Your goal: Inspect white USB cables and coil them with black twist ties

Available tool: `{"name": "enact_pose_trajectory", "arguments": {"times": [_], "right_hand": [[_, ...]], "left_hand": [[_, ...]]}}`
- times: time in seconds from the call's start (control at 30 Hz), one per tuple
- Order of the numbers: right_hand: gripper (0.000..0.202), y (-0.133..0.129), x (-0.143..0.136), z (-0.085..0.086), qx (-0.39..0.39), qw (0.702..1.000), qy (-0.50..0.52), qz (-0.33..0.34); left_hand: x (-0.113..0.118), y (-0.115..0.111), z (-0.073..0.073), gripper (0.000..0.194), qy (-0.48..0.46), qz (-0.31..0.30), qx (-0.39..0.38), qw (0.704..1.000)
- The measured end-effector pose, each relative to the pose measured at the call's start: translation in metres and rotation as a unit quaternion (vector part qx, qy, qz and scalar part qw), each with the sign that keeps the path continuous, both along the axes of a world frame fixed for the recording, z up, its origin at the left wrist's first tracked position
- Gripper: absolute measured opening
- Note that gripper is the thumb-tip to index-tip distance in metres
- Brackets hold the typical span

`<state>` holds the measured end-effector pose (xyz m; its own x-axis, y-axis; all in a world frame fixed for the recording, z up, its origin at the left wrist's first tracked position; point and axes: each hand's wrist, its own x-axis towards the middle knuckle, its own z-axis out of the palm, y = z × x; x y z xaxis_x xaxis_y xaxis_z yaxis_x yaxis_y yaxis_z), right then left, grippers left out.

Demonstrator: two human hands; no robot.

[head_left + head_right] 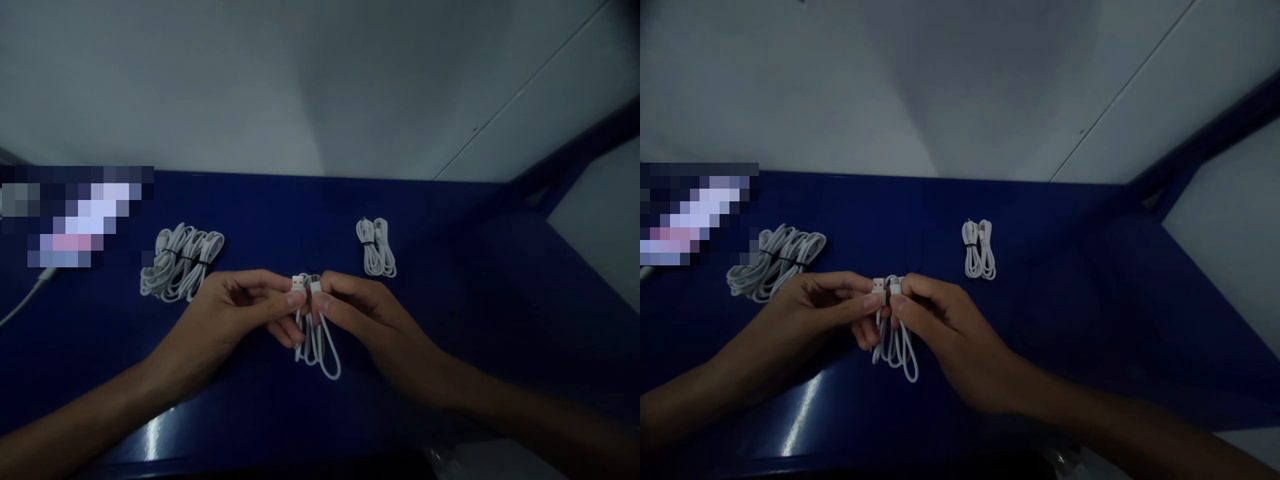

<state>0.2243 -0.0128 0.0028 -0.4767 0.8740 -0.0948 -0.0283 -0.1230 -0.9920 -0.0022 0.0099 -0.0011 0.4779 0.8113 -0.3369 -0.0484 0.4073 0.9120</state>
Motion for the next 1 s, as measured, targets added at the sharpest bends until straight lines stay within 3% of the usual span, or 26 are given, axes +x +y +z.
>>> {"name": "enact_pose_trajectory", "arguments": {"times": [1.0], "right_hand": [[0.033, -0.0024, 0.0001, 0.0005, -0.005, 0.999, -0.032, -0.005]], "left_hand": [[0.0012, 0.0014, 0.0014, 0.01, 0.009, 0.011, -0.03, 0.999]]}}
